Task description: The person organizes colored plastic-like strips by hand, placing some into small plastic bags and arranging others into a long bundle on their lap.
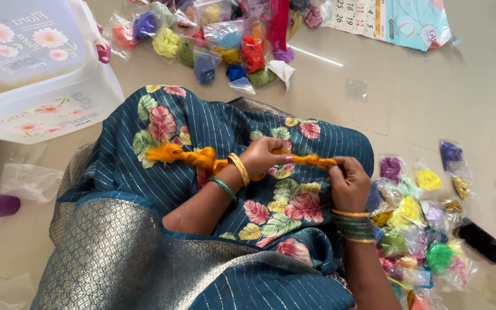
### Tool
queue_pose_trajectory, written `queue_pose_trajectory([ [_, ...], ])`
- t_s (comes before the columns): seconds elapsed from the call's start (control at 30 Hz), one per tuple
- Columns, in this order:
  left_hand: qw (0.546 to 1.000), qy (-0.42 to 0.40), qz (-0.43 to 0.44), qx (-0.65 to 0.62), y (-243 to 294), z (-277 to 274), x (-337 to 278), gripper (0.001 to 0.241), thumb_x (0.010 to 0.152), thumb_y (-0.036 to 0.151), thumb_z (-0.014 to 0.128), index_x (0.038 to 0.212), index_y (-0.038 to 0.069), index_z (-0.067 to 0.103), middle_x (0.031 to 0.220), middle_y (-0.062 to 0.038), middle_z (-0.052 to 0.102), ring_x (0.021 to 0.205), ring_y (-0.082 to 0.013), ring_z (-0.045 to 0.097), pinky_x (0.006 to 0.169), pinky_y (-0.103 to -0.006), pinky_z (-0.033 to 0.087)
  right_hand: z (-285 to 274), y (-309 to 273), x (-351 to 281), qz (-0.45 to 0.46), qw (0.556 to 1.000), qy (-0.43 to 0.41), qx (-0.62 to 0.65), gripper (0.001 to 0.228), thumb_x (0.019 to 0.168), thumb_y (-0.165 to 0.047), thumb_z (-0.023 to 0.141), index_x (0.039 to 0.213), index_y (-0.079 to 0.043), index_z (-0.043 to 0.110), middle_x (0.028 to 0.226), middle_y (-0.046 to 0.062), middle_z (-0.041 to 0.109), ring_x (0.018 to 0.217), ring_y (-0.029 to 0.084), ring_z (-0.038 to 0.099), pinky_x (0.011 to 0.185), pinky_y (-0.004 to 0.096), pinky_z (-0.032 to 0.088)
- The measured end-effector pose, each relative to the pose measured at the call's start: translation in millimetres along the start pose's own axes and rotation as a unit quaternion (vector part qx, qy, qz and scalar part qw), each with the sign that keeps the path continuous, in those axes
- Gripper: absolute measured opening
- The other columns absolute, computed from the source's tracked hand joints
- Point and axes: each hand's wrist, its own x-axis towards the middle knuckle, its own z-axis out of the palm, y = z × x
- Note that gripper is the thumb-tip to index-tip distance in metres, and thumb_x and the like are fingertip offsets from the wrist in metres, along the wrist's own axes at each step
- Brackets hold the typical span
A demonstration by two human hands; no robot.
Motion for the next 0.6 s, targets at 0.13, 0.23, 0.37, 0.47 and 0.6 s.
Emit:
queue_pose_trajectory([
  [0.13, 0.966, 0.112, 0.055, 0.228, 5, 17, -1, 0.03, 0.086, 0.022, 0.085, 0.107, 0.004, 0.074, 0.107, -0.012, 0.078, 0.092, -0.0174, 0.076, 0.08, -0.0261, 0.057, -36, 12, -7, -0.12, 0.976, 0.016, -0.184, 0.01, 0.095, 0.002, 0.062, 0.101, 0.002, 0.07, 0.086, 0.006, 0.065, 0.071, 0.011, 0.062, 0.062, 0.024, 0.05],
  [0.23, 0.9, 0.019, 0.249, 0.358, 18, 10, -12, 0.035, 0.087, 0.027, 0.087, 0.116, 0.013, 0.075, 0.121, -0.008, 0.073, 0.11, -0.0193, 0.07, 0.094, -0.0287, 0.06, -81, 34, -6, 0.032, 0.998, 0.047, 0.012, 0.014, 0.096, -0.002, 0.057, 0.106, -0.002, 0.068, 0.088, 0.007, 0.07, 0.068, 0.011, 0.061, 0.058, 0.025, 0.049],
  [0.37, 0.848, -0.009, 0.177, 0.5, 52, -5, -39, 0.105, 0.052, 0.042, 0.103, 0.142, 0.016, 0.057, 0.128, -0.01, 0.068, 0.117, -0.0301, 0.061, 0.089, -0.0499, 0.043, -150, 49, -17, 0.056, 0.997, 0.042, 0.039, 0.013, 0.101, -0.002, 0.058, 0.109, 0.001, 0.068, 0.099, 0.011, 0.072, 0.08, 0.013, 0.065, 0.07, 0.025, 0.051],
  [0.47, 0.827, -0.02, 0.075, 0.557, 22, -24, -25, 0.08, 0.062, 0.039, 0.094, 0.133, 0.022, 0.06, 0.115, -0.005, 0.074, 0.107, -0.0275, 0.068, 0.084, -0.0466, 0.049, -174, 54, -25, 0.075, 0.995, 0.057, 0.03, 0.012, 0.101, -0.003, 0.06, 0.11, 0.001, 0.068, 0.102, 0.011, 0.073, 0.083, 0.013, 0.066, 0.074, 0.026, 0.051],
  [0.6, 0.847, -0.003, 0.095, 0.524, -11, -32, -5, 0.041, 0.072, 0.027, 0.085, 0.112, 0.024, 0.075, 0.099, -0.005, 0.077, 0.09, -0.0297, 0.073, 0.077, -0.0431, 0.058, -176, 47, -38, 0.107, 0.992, 0.061, 0.023, 0.012, 0.101, -0.004, 0.06, 0.11, 0.0, 0.067, 0.1, 0.009, 0.074, 0.084, 0.015, 0.068, 0.074, 0.027, 0.053],
])
